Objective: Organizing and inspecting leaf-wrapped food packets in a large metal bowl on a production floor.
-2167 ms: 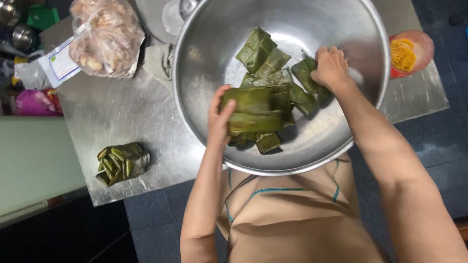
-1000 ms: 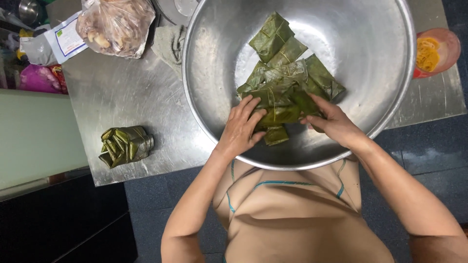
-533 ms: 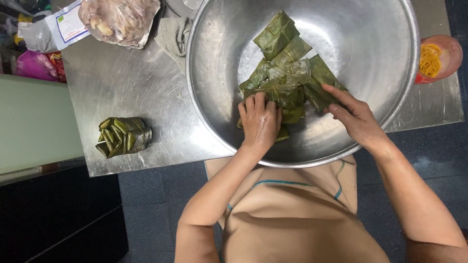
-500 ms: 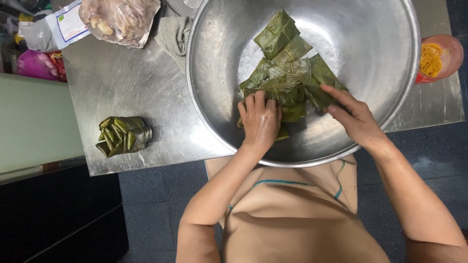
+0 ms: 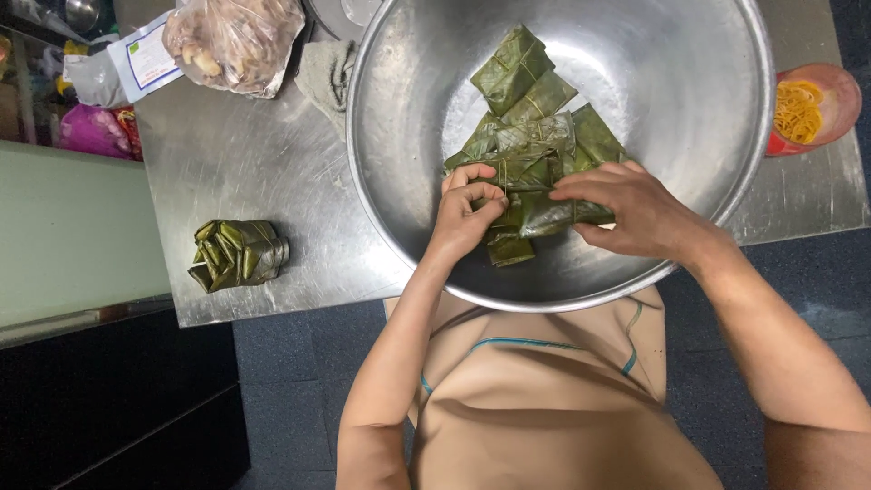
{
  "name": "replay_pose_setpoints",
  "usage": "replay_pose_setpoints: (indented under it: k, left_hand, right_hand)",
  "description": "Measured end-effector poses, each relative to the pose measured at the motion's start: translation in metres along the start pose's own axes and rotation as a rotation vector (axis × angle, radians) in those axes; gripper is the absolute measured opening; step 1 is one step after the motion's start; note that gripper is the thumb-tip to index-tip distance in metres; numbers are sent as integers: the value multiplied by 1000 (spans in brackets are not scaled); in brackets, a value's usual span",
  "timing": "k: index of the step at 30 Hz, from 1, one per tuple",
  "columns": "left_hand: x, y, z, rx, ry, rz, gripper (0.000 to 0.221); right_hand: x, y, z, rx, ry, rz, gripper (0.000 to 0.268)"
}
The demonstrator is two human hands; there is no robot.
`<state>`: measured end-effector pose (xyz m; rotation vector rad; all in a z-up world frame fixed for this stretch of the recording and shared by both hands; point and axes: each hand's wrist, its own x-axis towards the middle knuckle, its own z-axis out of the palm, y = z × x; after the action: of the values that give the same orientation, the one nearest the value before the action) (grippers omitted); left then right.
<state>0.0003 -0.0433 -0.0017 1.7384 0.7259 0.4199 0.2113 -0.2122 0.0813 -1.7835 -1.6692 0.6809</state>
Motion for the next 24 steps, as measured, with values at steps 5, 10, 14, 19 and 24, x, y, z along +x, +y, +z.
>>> replay_pose_setpoints:
  k: [5,10,14,19,24]
  left_hand:
    - [-3,9,-10,-147,-82,-26,11]
    - [-7,4,-16,-272,-147,-28,12]
    - [-10,6,-18,-355,-176,-6,12]
    - [-11,-2,-14,-418,-167,10,15]
    - [-9,-5,-13,-457,-163,7,13]
  right_hand:
    - [20,14,8,-36,-17,-74,42]
    - [38,21,11,-7,-26,-86,41]
    - [34,20,21,-101,-23,-119,44]
    - [12,20,50,-229,103,-182,42]
    - [4,11,60,-21,173,-154,41]
